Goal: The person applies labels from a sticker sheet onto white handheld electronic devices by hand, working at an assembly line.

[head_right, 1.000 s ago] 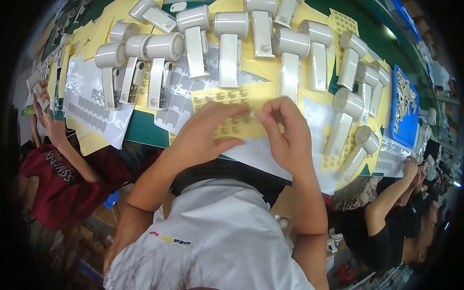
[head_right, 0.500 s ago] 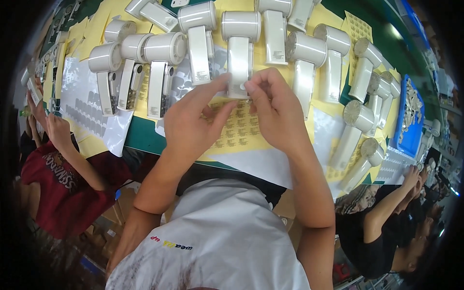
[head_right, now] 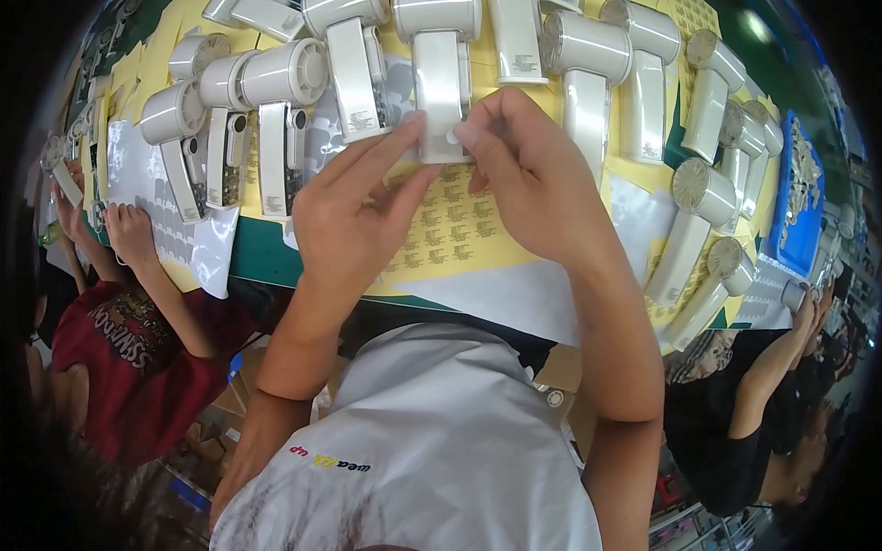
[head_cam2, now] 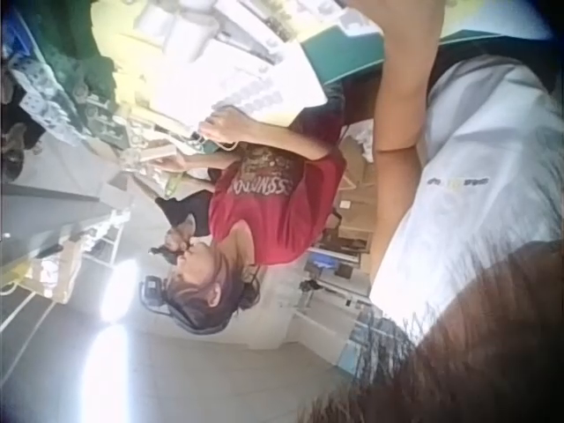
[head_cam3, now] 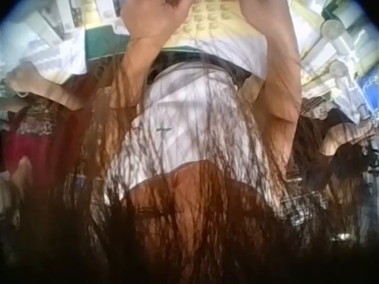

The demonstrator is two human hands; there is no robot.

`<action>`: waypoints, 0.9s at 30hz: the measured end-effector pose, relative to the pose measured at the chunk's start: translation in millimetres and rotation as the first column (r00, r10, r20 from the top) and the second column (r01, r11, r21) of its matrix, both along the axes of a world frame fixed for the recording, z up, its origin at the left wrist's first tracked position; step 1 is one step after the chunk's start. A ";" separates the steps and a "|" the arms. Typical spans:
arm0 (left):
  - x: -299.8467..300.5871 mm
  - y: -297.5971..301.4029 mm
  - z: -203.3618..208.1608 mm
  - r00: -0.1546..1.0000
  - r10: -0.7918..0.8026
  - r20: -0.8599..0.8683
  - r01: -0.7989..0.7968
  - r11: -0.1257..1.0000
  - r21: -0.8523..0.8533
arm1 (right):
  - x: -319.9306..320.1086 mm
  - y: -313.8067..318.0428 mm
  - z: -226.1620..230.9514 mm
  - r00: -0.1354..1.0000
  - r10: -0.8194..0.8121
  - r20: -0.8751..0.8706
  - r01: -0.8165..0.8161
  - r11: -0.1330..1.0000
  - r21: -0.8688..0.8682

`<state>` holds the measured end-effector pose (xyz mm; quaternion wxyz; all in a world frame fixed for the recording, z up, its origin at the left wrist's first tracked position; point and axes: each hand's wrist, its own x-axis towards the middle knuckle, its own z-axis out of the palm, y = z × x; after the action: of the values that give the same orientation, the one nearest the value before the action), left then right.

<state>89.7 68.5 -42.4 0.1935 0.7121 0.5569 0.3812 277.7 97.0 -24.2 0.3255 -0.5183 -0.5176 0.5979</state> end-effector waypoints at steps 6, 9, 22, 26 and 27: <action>-0.5 -1.2 -0.9 1.000 0.000 -0.003 0.000 1.000 0.031 | -1.2 -2.3 -1.3 1.000 -0.017 -0.013 0.017 1.000 0.004; -0.8 -1.3 -0.4 1.000 -0.005 -0.001 0.005 1.000 0.013 | -1.8 -3.1 -1.3 1.000 -0.019 -0.007 0.019 1.000 0.004; 2.9 -10.1 3.3 0.985 -0.034 -0.167 0.046 0.997 0.066 | -10.3 -6.7 -9.6 0.996 -0.086 0.003 0.085 0.990 0.116; -5.4 -10.1 3.1 0.925 -0.090 -0.369 0.139 0.984 0.108 | -12.3 -14.6 -7.4 0.935 -0.153 0.320 -0.006 0.895 0.446; -5.9 -10.6 5.3 0.926 -0.082 -0.367 0.133 0.984 0.116 | -14.5 -22.7 5.9 0.931 -0.228 0.285 0.067 0.874 0.481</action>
<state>83.8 58.0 -37.0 0.0585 0.8113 0.5149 0.2705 263.1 74.3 -18.3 0.3927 -0.5575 -0.6507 0.3338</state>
